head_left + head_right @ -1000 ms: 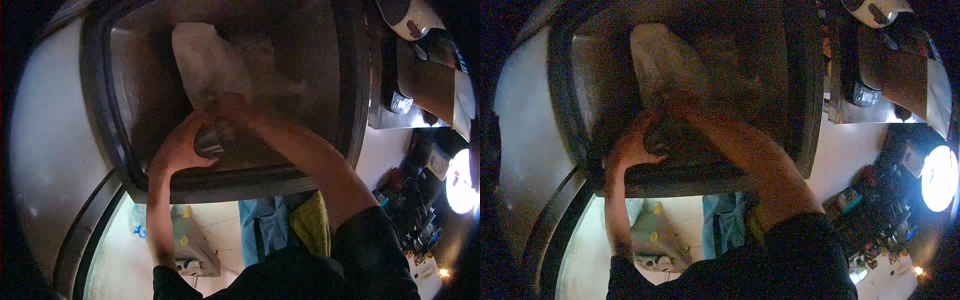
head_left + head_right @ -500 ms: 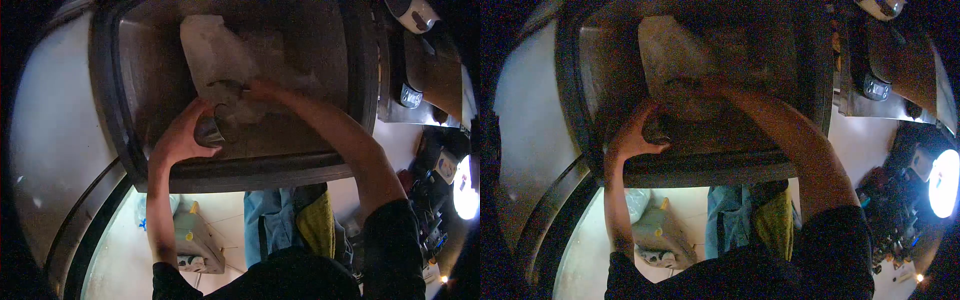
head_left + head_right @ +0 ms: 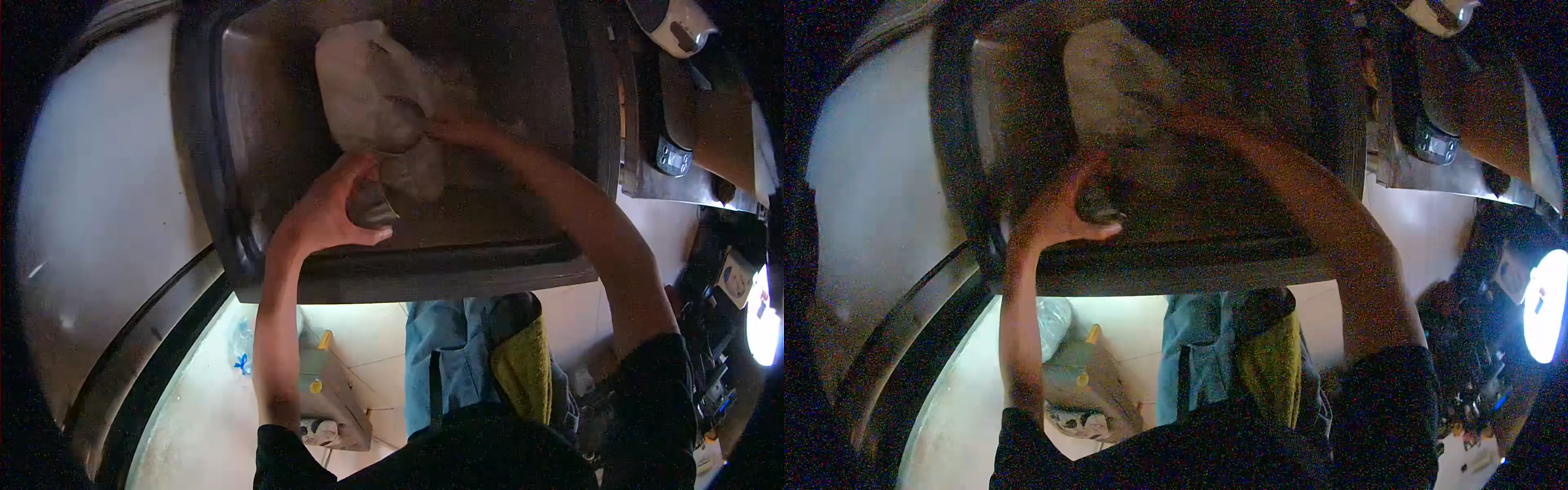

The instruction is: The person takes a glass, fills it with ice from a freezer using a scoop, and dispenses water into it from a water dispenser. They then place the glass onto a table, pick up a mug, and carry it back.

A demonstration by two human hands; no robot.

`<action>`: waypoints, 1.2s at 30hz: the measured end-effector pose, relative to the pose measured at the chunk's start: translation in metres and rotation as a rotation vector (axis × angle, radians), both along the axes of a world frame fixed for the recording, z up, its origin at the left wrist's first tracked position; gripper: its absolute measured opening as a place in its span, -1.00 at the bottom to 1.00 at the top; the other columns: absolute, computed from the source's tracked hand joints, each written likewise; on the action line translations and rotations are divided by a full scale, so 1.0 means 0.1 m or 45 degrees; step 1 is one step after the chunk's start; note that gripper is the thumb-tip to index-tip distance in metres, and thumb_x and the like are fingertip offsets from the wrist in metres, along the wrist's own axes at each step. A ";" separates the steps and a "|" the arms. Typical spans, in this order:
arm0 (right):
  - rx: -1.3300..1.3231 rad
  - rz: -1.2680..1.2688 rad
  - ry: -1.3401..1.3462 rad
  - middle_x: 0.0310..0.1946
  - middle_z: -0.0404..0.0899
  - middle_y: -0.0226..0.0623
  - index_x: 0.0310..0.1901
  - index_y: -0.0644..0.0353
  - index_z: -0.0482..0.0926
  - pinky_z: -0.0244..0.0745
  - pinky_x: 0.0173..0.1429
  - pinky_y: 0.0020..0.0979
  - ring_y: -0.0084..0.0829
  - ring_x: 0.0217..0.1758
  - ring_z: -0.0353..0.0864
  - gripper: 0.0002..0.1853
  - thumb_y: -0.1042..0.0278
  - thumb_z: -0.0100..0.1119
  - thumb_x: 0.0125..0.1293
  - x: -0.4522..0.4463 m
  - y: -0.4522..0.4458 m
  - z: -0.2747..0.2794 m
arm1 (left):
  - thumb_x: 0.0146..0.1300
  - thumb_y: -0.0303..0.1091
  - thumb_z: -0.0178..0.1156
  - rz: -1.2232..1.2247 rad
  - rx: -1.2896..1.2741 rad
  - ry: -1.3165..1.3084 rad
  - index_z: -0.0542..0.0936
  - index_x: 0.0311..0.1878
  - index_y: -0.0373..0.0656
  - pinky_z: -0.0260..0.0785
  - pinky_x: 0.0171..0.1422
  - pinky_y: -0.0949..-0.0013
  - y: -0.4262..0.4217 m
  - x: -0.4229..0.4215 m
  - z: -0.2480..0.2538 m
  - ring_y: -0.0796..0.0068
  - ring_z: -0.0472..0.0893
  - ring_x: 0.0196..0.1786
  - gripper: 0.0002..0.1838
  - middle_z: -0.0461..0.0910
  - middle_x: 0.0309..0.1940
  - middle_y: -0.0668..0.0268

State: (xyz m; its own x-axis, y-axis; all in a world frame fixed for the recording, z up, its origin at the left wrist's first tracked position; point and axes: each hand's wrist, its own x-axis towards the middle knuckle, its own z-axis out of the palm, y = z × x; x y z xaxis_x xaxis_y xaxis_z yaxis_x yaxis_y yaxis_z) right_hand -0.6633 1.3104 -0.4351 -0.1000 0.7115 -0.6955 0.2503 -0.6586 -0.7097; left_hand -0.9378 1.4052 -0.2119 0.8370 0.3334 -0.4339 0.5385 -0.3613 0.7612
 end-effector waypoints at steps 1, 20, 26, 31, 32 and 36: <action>-0.060 -0.005 -0.079 0.11 0.56 -0.14 0.28 0.26 0.47 0.48 0.16 -0.22 -0.33 0.14 0.53 -0.35 -0.17 0.07 0.44 0.04 -0.03 0.15 | -0.13 -0.16 0.59 0.062 -0.032 -0.010 0.38 0.32 -0.16 0.36 0.39 0.22 0.01 -0.02 -0.01 0.17 0.48 0.30 -0.09 0.41 0.26 0.16; -0.121 -0.076 -0.310 -0.31 0.54 -0.31 0.03 0.23 0.59 0.49 -0.27 -0.30 -0.44 -0.33 0.52 -0.41 -0.24 0.01 0.42 0.24 -0.47 0.69 | -0.06 -0.23 0.61 0.819 0.298 -0.583 0.45 0.18 -0.17 0.46 0.29 0.20 0.11 -0.14 -0.21 0.27 0.59 0.19 -0.26 0.59 0.08 0.15; -0.007 -0.118 -0.254 -0.60 0.41 -0.43 -0.17 0.16 0.57 0.39 -0.53 -0.39 -0.58 -0.67 0.37 -0.53 -0.15 0.00 0.46 0.06 -0.40 2.03 | -0.11 -0.23 0.62 0.829 0.523 -0.528 0.43 0.23 -0.16 0.44 0.32 0.15 0.16 -0.14 -0.22 0.17 0.54 0.27 -0.19 0.54 0.18 0.12; 0.143 -0.070 -0.057 -0.66 0.43 -0.45 -0.28 0.20 0.55 0.20 -0.71 -0.49 -0.67 -0.77 0.27 -0.59 -0.04 0.06 0.47 0.20 -0.56 2.16 | -0.13 -0.24 0.61 0.854 0.597 -0.432 0.41 0.25 -0.16 0.44 0.32 0.11 0.17 -0.16 -0.22 0.10 0.55 0.25 -0.16 0.54 0.18 0.07; 0.176 -0.081 0.003 -0.67 0.43 -0.45 -0.30 0.21 0.54 0.16 -0.74 -0.50 -0.68 -0.79 0.26 -0.59 -0.02 0.07 0.47 0.21 -0.59 2.19 | -0.13 -0.23 0.61 0.875 0.634 -0.398 0.41 0.25 -0.17 0.44 0.31 0.10 0.16 -0.16 -0.26 0.09 0.55 0.25 -0.15 0.54 0.17 0.07; -0.028 0.010 -0.211 -0.66 0.45 -0.44 -0.34 0.23 0.55 0.17 -0.76 -0.50 -0.67 -0.80 0.29 -0.59 0.00 0.09 0.47 0.24 -0.52 2.56 | -0.15 -0.22 0.62 0.890 0.612 -0.306 0.40 0.27 -0.18 0.45 0.30 0.08 0.17 -0.20 -0.30 0.04 0.56 0.24 -0.13 0.54 0.16 0.06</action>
State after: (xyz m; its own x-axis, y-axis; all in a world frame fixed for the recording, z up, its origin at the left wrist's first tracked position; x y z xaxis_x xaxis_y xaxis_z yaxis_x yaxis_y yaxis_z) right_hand -0.6396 1.2582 -0.1795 0.0116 0.6953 -0.7186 0.3677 -0.6713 -0.6436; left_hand -0.9574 1.4218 -0.2418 0.4238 0.9046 0.0466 0.6011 -0.3193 0.7326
